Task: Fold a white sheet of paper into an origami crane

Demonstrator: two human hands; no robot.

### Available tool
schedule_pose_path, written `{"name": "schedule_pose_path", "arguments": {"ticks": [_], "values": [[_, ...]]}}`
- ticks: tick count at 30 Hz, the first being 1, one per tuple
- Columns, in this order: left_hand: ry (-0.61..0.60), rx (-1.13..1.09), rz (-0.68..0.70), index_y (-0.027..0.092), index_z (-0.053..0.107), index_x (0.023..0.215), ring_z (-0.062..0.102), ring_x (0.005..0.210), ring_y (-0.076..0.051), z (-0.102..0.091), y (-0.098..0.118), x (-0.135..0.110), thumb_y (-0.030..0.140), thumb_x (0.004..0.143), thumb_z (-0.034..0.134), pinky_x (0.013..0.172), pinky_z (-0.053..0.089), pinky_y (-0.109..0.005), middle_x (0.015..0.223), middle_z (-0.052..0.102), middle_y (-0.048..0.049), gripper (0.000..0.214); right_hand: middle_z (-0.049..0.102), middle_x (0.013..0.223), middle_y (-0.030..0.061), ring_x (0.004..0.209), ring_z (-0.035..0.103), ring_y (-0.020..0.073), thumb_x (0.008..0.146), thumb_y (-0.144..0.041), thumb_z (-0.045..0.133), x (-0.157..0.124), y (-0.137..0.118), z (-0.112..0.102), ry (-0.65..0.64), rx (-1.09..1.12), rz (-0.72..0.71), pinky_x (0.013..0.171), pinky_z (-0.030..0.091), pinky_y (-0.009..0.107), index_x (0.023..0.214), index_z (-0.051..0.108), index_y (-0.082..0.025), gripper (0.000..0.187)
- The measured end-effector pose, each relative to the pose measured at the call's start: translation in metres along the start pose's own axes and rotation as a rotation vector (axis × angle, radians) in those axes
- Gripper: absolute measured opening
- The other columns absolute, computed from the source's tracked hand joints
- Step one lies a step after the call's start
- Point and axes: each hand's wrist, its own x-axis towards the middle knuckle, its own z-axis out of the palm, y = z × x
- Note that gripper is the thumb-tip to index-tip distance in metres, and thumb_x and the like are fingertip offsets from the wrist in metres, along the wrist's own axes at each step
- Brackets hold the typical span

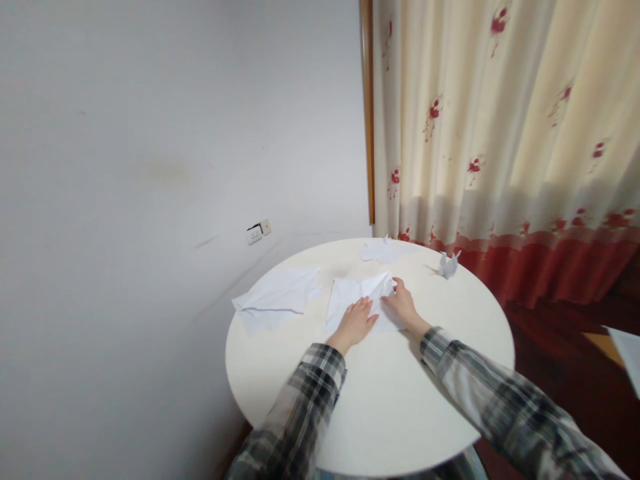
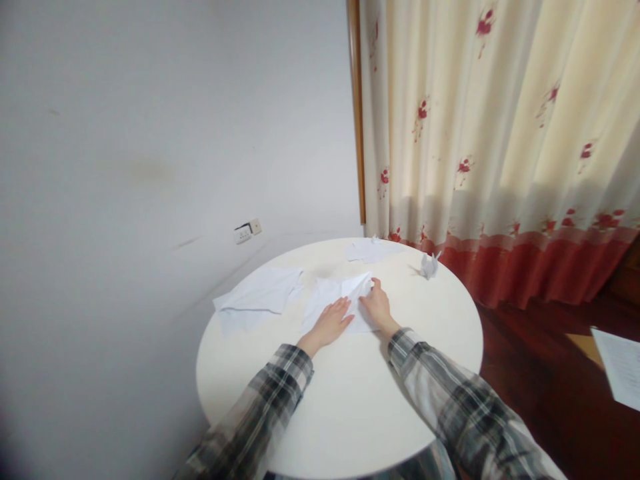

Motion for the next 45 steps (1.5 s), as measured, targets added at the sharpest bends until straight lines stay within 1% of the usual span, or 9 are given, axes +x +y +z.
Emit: {"name": "schedule_pose_path", "arguments": {"ticks": [6, 10, 15, 19, 23, 27, 32, 42, 45], "values": [[-0.008, 0.166, 0.136, 0.024, 0.060, 0.103, 0.034, 0.126, -0.027, 0.000, 0.003, -0.002, 0.026, 0.074, 0.057, 0.107, 0.006, -0.046, 0.129, 0.048, -0.0111, 0.029, 0.060, 0.091, 0.0039, 0.088, 0.054, 0.0218, 0.063, -0.014, 0.051, 0.003, 0.000, -0.006, 0.061, 0.091, -0.086, 0.086, 0.037, 0.035, 0.111, 0.051, -0.024, 0.049], [0.006, 0.360, 0.157, 0.022, 0.057, 0.107, 0.038, 0.124, -0.026, -0.001, 0.004, -0.002, 0.023, 0.081, 0.047, 0.105, 0.017, -0.047, 0.127, 0.050, -0.0113, 0.028, 0.055, 0.098, 0.0072, 0.098, 0.050, 0.0220, 0.067, -0.011, 0.044, 0.003, 0.001, -0.008, 0.087, -0.028, -0.193, 0.093, 0.035, 0.037, 0.098, 0.059, -0.021, 0.037], [-0.185, 0.746, 0.095, 0.015, 0.043, 0.124, 0.031, 0.128, -0.021, -0.001, 0.009, -0.001, 0.019, 0.088, 0.028, 0.104, 0.025, -0.043, 0.136, 0.039, -0.0097, 0.040, 0.042, 0.123, 0.0132, 0.117, 0.036, 0.0253, 0.075, -0.019, 0.046, -0.003, -0.007, -0.006, 0.232, -0.184, -0.490, 0.098, 0.031, 0.045, 0.116, 0.049, -0.016, 0.042], [-0.216, 0.862, 0.171, 0.010, 0.047, 0.119, 0.038, 0.123, -0.018, -0.001, 0.014, 0.001, 0.014, 0.086, 0.027, 0.102, 0.029, -0.034, 0.128, 0.048, -0.0107, 0.039, 0.046, 0.124, 0.0117, 0.116, 0.041, 0.0195, 0.083, -0.025, 0.041, -0.006, -0.004, 0.008, -0.033, -0.197, -0.671, 0.099, 0.034, 0.038, 0.126, 0.040, -0.016, 0.043], [-0.210, 0.910, 0.199, 0.009, 0.055, 0.107, 0.045, 0.116, -0.018, 0.001, 0.013, 0.003, 0.013, 0.085, 0.030, 0.100, 0.033, -0.033, 0.115, 0.057, -0.0121, 0.033, 0.057, 0.114, 0.0111, 0.112, 0.048, 0.0213, 0.088, -0.027, 0.032, -0.007, 0.009, 0.022, -0.370, -0.356, -0.726, 0.099, 0.035, 0.040, 0.110, 0.057, -0.016, 0.035], [-0.219, 0.947, 0.166, 0.006, 0.048, 0.119, 0.037, 0.124, -0.019, 0.000, 0.012, 0.003, 0.017, 0.087, 0.026, 0.104, 0.028, -0.034, 0.127, 0.049, -0.0138, 0.040, 0.057, 0.117, 0.0106, 0.113, 0.048, 0.0208, 0.090, -0.031, 0.029, -0.007, 0.010, 0.023, -0.412, -0.409, -0.694, 0.099, 0.034, 0.039, 0.113, 0.056, -0.016, 0.038], [-0.168, 1.004, -0.078, 0.003, 0.031, 0.132, 0.025, 0.131, -0.021, -0.007, 0.014, 0.004, 0.025, 0.089, 0.021, 0.106, 0.024, -0.036, 0.141, 0.030, -0.0153, 0.050, 0.050, 0.125, 0.0146, 0.117, 0.044, 0.0218, 0.088, -0.039, 0.035, -0.011, 0.003, 0.021, -0.420, -0.468, -0.568, 0.102, 0.030, 0.036, 0.122, 0.048, -0.009, 0.047], [-0.075, 1.043, -0.242, 0.003, 0.032, 0.131, 0.024, 0.131, -0.024, -0.023, 0.014, 0.007, 0.040, 0.089, 0.023, 0.105, 0.023, -0.037, 0.141, 0.028, -0.0164, 0.057, 0.048, 0.127, 0.0137, 0.121, 0.040, 0.0233, 0.087, -0.044, 0.037, -0.012, 0.004, 0.021, -0.445, -0.497, -0.552, 0.103, 0.028, 0.036, 0.123, 0.047, -0.010, 0.051], [-0.075, 1.033, -0.225, 0.005, 0.033, 0.132, 0.024, 0.131, -0.024, -0.023, 0.014, 0.005, 0.032, 0.088, 0.025, 0.105, 0.023, -0.039, 0.141, 0.029, -0.0142, 0.052, 0.049, 0.127, 0.0138, 0.120, 0.041, 0.0230, 0.087, -0.042, 0.038, -0.013, 0.001, 0.019, -0.449, -0.499, -0.541, 0.102, 0.028, 0.035, 0.122, 0.048, -0.010, 0.048]]}}
